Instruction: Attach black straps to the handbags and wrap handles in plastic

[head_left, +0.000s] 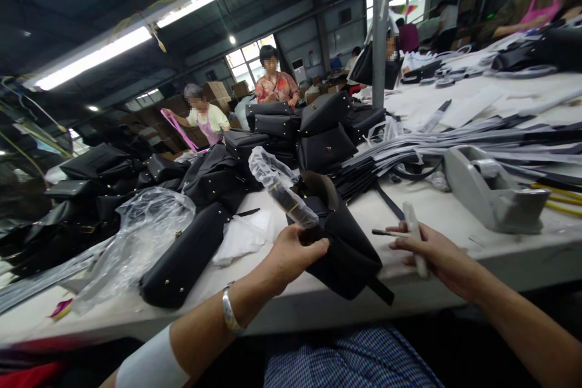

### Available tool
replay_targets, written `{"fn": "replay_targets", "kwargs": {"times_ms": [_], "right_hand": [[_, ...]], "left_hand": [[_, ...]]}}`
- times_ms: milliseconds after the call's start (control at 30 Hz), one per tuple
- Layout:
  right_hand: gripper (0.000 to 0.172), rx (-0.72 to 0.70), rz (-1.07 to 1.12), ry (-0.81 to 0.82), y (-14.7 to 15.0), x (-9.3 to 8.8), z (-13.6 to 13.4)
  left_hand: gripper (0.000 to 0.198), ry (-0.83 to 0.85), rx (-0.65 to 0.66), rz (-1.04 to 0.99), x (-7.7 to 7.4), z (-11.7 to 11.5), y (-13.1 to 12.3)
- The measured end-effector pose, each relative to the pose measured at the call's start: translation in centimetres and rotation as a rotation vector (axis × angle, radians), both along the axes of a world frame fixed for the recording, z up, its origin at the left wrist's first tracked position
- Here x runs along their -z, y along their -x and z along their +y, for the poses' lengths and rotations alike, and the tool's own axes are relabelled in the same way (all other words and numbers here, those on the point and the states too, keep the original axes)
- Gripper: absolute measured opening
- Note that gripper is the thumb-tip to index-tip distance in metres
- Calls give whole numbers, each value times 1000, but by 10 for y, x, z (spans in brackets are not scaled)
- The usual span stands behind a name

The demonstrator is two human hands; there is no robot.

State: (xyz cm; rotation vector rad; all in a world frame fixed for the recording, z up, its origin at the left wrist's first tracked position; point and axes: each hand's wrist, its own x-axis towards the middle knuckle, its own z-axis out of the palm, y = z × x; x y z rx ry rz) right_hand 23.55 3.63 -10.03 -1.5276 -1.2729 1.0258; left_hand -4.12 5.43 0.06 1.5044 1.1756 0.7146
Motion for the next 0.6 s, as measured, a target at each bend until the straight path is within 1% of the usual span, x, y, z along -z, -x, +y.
{"fn": "replay_targets", "kwargs": {"times_ms": [100,133,167,233,333,367,433,500,600], "right_hand": [[40,28,489,79,18,-15,-27],[39,54,584,66,26,-20,-36],[37,78,611,24,34,-24,-44],[32,85,550,-87,52,-33,-56],[25,14,284,-252,75,-44,-66],[22,6,185,-312,81,-47,-67],[16,33,31,-419,90,-51,-65],[15,70,-45,-446,96,-54,-62],[18,97,-97,-409,101,-55,-58]], "left_hand": [[16,15,7,-8,-2,0,0],[16,18,8,-10,-3,-1,0],[15,19,11,-15,-3,-1,-1],[16,18,25,-34,-4,-1,-1],[18,7,46,-67,-6,-1,-3],[18,4,50,-72,-6,-1,-3],[18,0,51,-74,-7,-1,-4],[15,-6,55,-70,-7,-1,-4],[12,-30,70,-53,-4,-1,-3]]}}
